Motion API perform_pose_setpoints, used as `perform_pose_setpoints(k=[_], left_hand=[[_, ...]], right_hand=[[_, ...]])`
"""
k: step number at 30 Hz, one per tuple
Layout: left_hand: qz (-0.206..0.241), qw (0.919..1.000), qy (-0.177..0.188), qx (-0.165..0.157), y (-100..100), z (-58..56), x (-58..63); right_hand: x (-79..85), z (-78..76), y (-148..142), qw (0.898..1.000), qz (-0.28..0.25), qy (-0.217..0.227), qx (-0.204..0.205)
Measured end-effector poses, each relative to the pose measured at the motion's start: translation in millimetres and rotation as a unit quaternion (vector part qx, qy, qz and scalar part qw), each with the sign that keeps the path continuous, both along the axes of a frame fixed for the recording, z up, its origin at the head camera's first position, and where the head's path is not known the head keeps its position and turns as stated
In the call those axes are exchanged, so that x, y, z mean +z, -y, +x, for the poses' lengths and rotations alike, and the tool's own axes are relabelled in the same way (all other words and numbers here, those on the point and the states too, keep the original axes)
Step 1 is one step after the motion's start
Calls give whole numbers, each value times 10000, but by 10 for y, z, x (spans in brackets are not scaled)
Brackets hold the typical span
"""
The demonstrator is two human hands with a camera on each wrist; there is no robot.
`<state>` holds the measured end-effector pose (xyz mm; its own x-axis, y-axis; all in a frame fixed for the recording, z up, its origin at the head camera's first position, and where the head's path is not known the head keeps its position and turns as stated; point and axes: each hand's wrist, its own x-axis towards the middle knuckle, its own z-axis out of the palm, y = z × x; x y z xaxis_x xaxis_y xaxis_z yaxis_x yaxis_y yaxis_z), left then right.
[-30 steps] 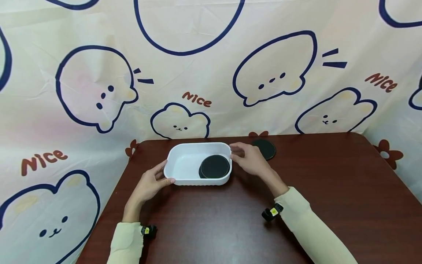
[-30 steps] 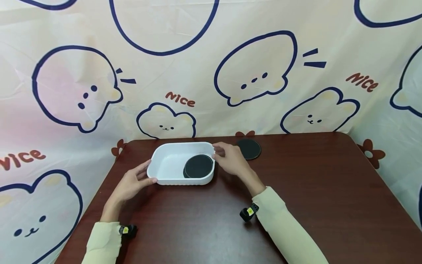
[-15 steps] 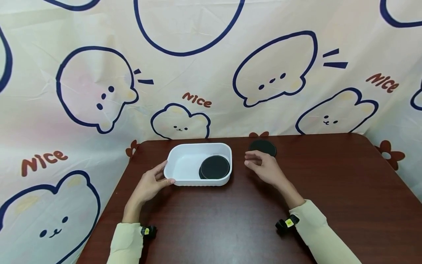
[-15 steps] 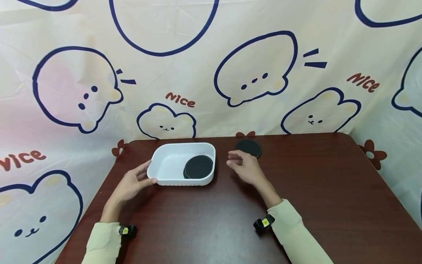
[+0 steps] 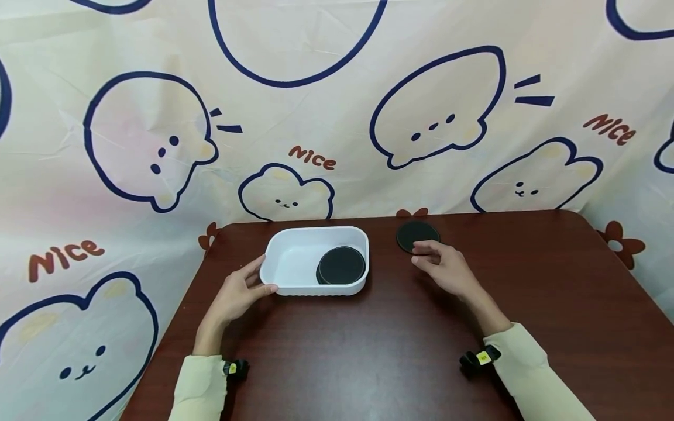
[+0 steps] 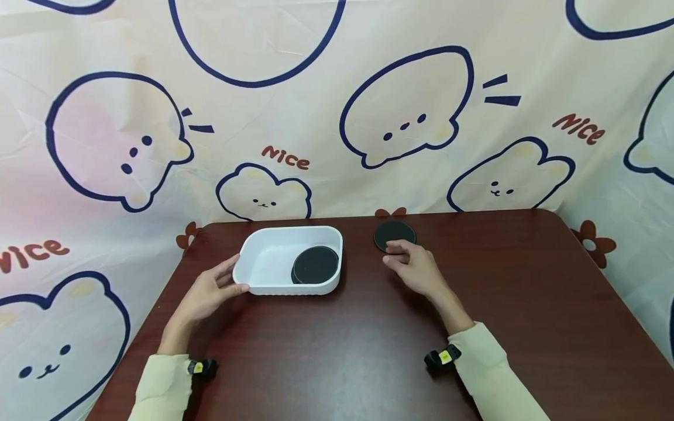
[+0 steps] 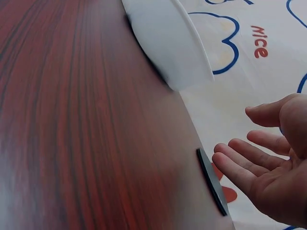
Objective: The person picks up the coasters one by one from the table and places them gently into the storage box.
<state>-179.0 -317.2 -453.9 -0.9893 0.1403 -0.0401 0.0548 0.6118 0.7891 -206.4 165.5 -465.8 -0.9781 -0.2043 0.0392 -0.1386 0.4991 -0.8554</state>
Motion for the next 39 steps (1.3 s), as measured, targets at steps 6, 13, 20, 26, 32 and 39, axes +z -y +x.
perform_pose_setpoints(k=[6,13,20,26,32,39], left_hand=[[-7,10000,6,4,-6,-6,7],[17,10000,18,49,-4,9,10],[48,10000,34,59,-3,18,8],[56,10000,4,41,-4,12,11],[66,10000,43,62,-3,8,3],[54,10000,15,70,-17,0,4]], right_hand=[[6,31,-161,9998,98,17,-154],[15,36,-283,9995,190,111,-247],[-7,-46,-366,9982,334,455,-195],[-50,-149,-467,9973,385,609,-103],[-80,-271,-544,9959,739,517,-109],[-104,-432,-567,9922,1224,242,-31]])
